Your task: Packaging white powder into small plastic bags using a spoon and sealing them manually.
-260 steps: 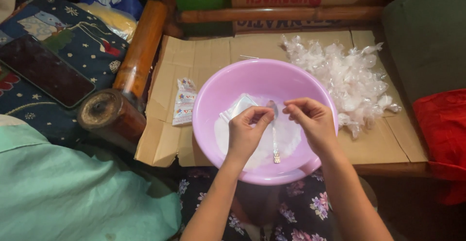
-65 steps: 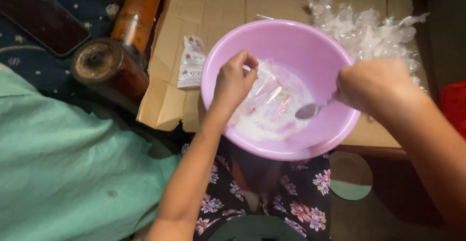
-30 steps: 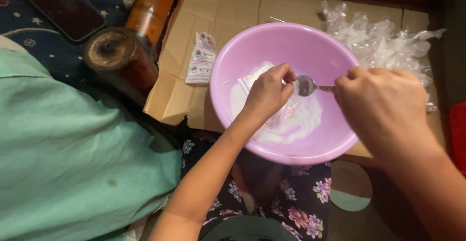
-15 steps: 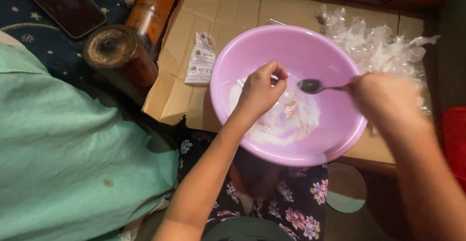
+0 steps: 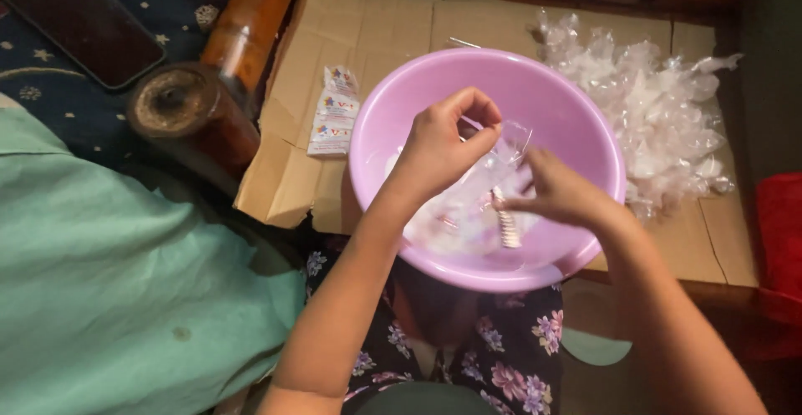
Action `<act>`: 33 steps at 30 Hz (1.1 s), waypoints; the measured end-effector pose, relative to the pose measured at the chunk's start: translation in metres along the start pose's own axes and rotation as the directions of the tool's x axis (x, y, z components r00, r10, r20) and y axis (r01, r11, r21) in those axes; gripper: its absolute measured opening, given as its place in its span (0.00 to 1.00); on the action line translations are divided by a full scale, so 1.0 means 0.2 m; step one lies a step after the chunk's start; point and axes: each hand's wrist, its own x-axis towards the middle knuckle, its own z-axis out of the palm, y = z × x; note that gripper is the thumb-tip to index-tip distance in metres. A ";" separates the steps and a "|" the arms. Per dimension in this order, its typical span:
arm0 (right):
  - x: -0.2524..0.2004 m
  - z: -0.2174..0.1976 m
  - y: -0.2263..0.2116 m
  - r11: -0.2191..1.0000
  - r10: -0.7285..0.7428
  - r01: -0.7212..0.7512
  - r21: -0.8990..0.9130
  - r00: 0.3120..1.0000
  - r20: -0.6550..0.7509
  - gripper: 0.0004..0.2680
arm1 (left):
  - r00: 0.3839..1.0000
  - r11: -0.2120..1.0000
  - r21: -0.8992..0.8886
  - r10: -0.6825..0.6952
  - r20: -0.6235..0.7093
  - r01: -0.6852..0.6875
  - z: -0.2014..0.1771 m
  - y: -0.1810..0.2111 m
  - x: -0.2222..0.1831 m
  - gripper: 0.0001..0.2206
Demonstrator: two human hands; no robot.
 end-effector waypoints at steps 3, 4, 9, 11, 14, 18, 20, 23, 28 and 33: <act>0.00 -0.03 -0.20 0.929 -0.298 0.338 0.147 0.924 -0.241 0.20 | 0.998 0.998 -0.038 0.050 -0.025 -0.051 0.05 0.03 -0.01 0.06; 0.06 -0.04 -0.14 0.930 -0.292 0.335 0.150 0.923 -0.251 0.20 | 0.999 0.998 -0.036 0.052 -0.014 -0.053 0.05 0.06 -0.03 0.06; 0.15 -0.15 -0.17 0.841 -0.465 0.540 -0.025 0.698 -0.545 0.07 | 0.998 0.989 -0.149 -0.003 0.066 0.013 0.01 0.03 -0.11 0.44; 0.10 -0.08 -0.28 0.851 -0.461 0.525 -0.023 0.724 -0.512 0.07 | 0.987 0.992 0.002 -0.128 0.101 0.128 0.06 -0.01 -0.08 0.39; 0.05 -0.03 -0.36 0.862 -0.435 0.506 0.002 0.743 -0.508 0.10 | 0.973 0.952 0.269 -0.189 0.134 0.148 0.11 -0.02 -0.03 0.25; -0.14 -0.10 -0.41 0.790 -0.109 0.499 0.356 0.686 -0.719 0.05 | 0.989 0.895 0.431 0.145 -0.031 -0.118 0.08 -0.37 0.00 0.06; -0.11 0.00 -0.22 0.661 0.030 0.514 0.547 0.710 -0.703 0.05 | 0.965 0.887 0.430 0.239 -0.108 -0.171 0.02 -0.30 0.02 0.05; -0.03 0.19 -0.03 0.472 0.198 0.381 0.795 0.833 -0.516 0.06 | 0.949 0.959 0.180 0.252 -0.191 -0.218 0.02 -0.18 0.03 0.05; 0.13 0.35 0.09 0.443 0.273 0.106 0.890 0.930 -0.247 0.08 | 0.986 0.962 -0.258 0.124 0.114 -0.091 0.06 -0.02 -0.06 0.10; -0.09 0.09 -0.19 0.790 0.133 -0.039 0.611 0.985 -0.109 0.10 | 0.976 0.960 0.218 0.199 -0.088 -0.176 -0.09 -0.28 0.00 0.05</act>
